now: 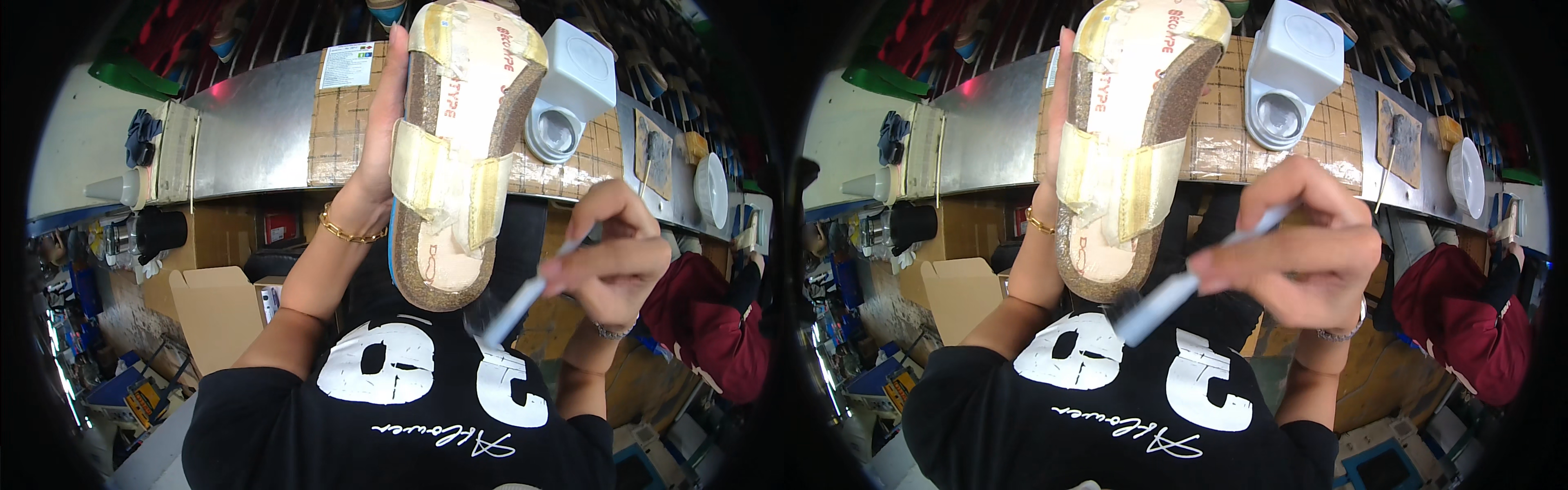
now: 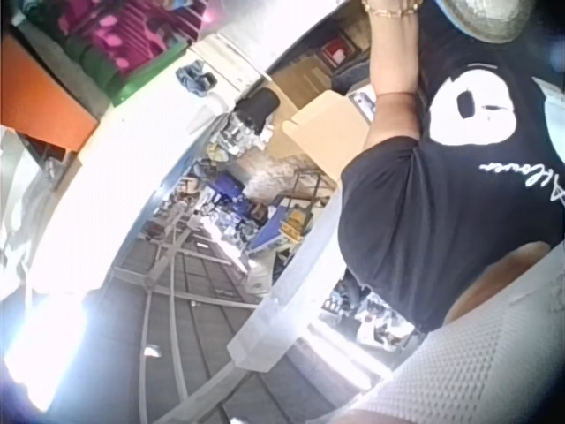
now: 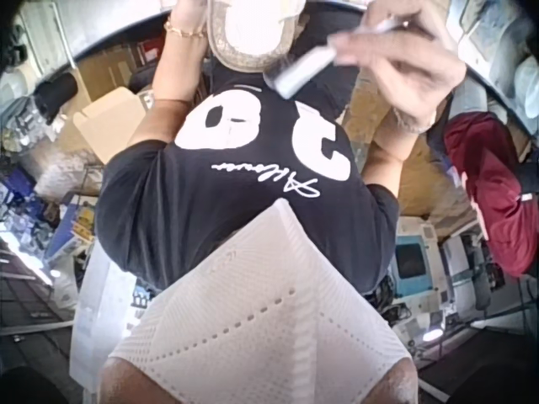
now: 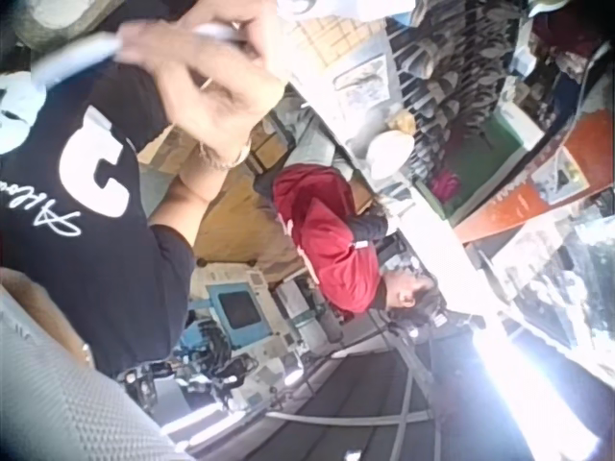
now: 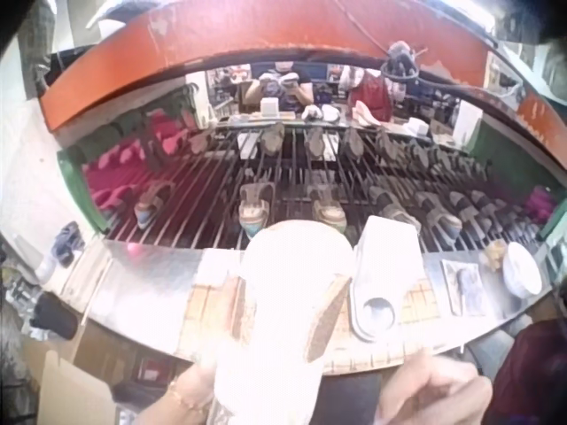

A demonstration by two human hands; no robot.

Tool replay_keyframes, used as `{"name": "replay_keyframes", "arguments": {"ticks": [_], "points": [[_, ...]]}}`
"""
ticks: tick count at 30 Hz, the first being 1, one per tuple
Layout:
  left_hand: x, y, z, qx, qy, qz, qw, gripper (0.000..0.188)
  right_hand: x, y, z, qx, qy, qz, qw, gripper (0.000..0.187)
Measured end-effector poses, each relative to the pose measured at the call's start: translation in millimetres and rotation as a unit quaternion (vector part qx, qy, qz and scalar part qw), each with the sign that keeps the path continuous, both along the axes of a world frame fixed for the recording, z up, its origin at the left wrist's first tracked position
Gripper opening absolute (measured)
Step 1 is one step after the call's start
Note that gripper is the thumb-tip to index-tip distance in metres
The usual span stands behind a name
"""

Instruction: The person holds a shoe with a taped sole and repeatedly applies a liquid adhesive to the sole using a small brush. The shoe is rotated to cover different areas of the sole. The person works at a bench in a shoe manufacturing or repair setting.

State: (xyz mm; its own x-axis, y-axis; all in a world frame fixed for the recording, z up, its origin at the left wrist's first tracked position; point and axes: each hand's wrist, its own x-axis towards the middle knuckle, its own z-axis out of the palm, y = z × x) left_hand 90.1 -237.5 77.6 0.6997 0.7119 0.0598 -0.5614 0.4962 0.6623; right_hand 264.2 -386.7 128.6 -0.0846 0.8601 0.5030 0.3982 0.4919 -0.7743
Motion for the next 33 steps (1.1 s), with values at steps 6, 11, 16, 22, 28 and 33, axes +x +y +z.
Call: {"name": "replay_keyframes", "arguments": {"ticks": [6,11,16,22,28,33], "points": [[-1,1,-3,-0.056,-0.089,-0.078,0.991,0.080,5,0,6,-0.009,-0.003,0.019,1.000,0.024],[3,-1,0,-0.011,-0.005,-0.057,0.998,0.082,11,1,-1,-0.103,0.016,0.015,0.994,0.022],[-1,-2,0,-0.004,0.002,-0.059,0.998,0.082,5,10,-3,-0.038,0.024,0.017,0.999,0.023],[-9,-4,0,0.003,0.011,-0.054,0.999,0.081,12,-4,-2,-0.091,0.050,0.054,0.993,0.018],[-8,0,-2,0.039,0.002,-0.064,0.997,0.081,4,23,12,0.034,-0.098,-0.156,0.982,0.019],[-12,2,-13,-0.019,0.008,-0.073,0.997,0.083,27,99,-16,0.196,-0.124,-0.312,0.921,0.022]]}}
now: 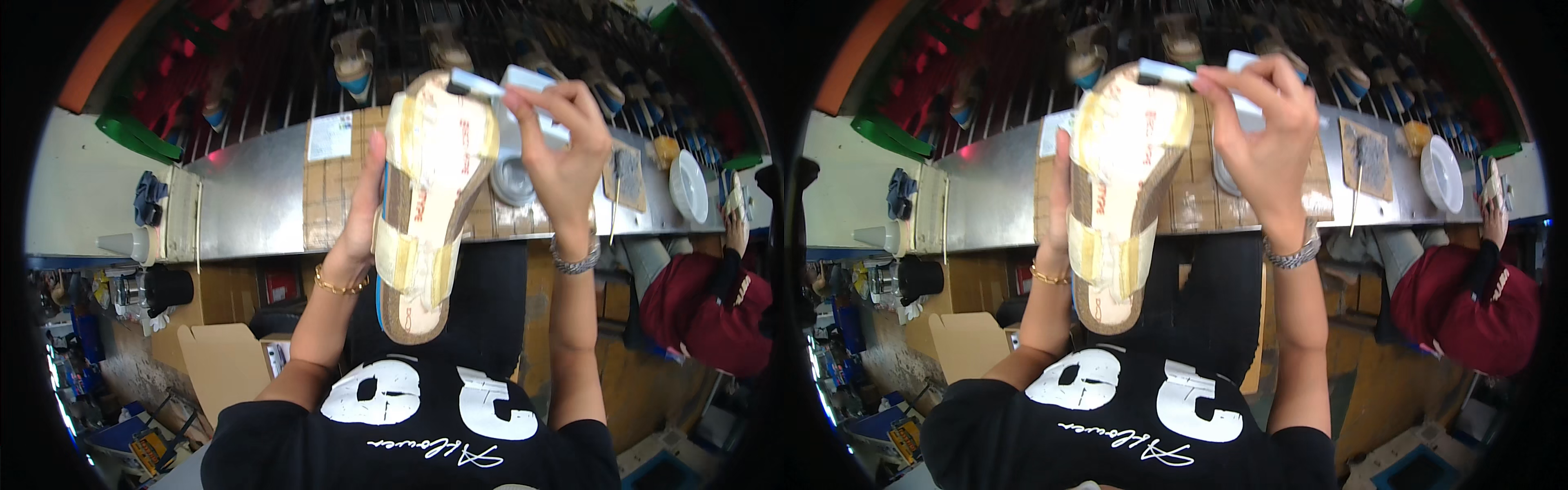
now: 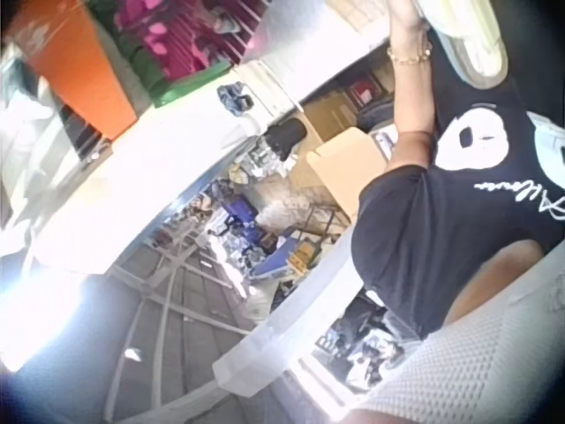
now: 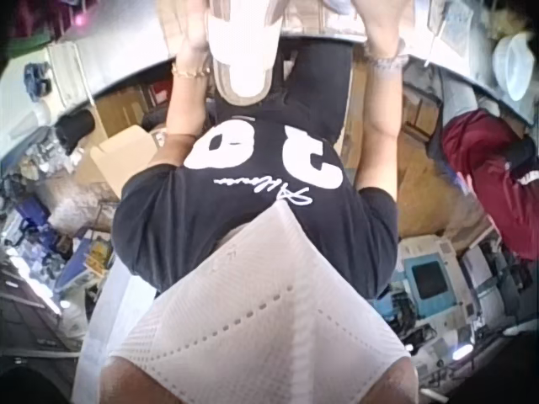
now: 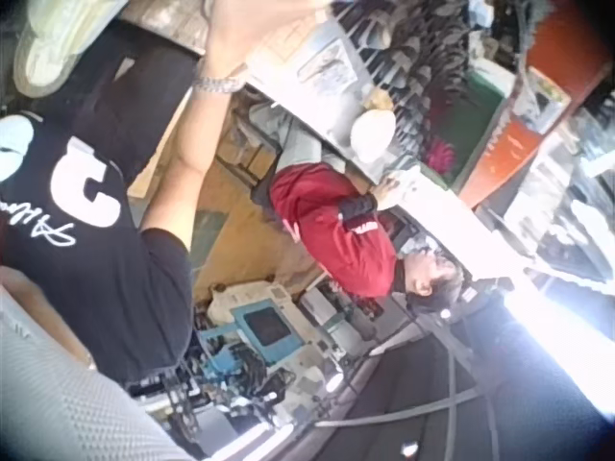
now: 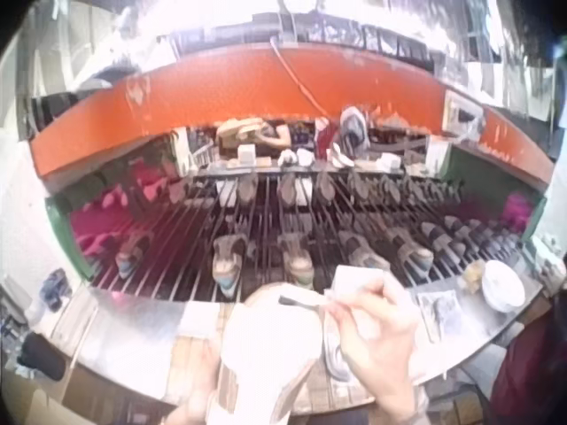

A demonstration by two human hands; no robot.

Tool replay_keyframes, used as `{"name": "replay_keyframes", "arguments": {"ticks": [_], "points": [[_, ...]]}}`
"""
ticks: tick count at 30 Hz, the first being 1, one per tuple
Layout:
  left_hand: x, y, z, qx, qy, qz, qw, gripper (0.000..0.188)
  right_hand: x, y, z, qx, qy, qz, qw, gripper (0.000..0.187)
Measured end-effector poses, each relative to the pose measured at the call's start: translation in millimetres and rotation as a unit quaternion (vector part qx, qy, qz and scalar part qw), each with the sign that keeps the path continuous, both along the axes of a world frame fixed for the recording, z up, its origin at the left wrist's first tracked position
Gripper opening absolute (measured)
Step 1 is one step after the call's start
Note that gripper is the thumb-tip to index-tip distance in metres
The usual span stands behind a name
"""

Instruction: The person holds a shoe with a taped sole and repeatedly applies a liquid adhesive to the sole using a small brush. The shoe is rotated to cover different areas of the sole. The person works at a bench in a shoe manufacturing or repair setting.

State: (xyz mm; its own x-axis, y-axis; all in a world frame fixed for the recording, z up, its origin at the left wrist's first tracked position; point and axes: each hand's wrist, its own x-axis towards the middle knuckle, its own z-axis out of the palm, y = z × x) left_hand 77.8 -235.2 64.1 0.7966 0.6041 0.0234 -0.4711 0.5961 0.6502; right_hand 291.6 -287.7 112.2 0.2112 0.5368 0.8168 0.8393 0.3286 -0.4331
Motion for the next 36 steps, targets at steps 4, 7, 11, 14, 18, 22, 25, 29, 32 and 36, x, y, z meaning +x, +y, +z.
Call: {"name": "replay_keyframes", "arguments": {"ticks": [4,7,11,14,18,22,25,29,32,36], "points": [[-18,10,4,-0.033,0.090,0.123,0.988,0.078,-22,-31,-11,-0.114,0.076,0.109,0.985,0.026],[-63,45,-7,-0.118,-0.072,0.075,0.988,0.070,-7,-59,-16,-0.136,0.183,0.103,0.968,0.019],[-103,159,-36,-0.037,-0.006,0.100,0.994,0.081,41,-96,-45,-0.145,0.339,0.088,0.925,0.015],[-107,246,-50,-0.168,-0.017,0.158,0.973,0.084,41,-101,-61,-0.177,0.395,0.108,0.895,0.015],[-128,335,-81,-0.241,0.006,0.193,0.951,0.085,21,-90,-57,-0.211,0.385,0.149,0.886,0.021],[-137,362,-101,-0.285,0.045,0.388,0.875,0.071,25,-90,-55,-0.211,0.400,0.143,0.880,0.022],[-101,322,-86,-0.289,-0.006,0.443,0.849,0.084,36,-100,-64,-0.225,0.374,0.093,0.895,0.022],[-20,230,-14,0.065,0.273,0.370,0.886,0.090,27,-91,-61,-0.256,0.307,0.035,0.916,0.024],[22,238,-8,0.392,0.460,0.273,0.749,0.075,18,-81,-63,-0.263,0.280,0.037,0.922,0.029],[17,306,-64,0.446,0.693,0.191,0.534,0.074,11,-80,-51,-0.266,0.260,0.072,0.926,0.026]]}}
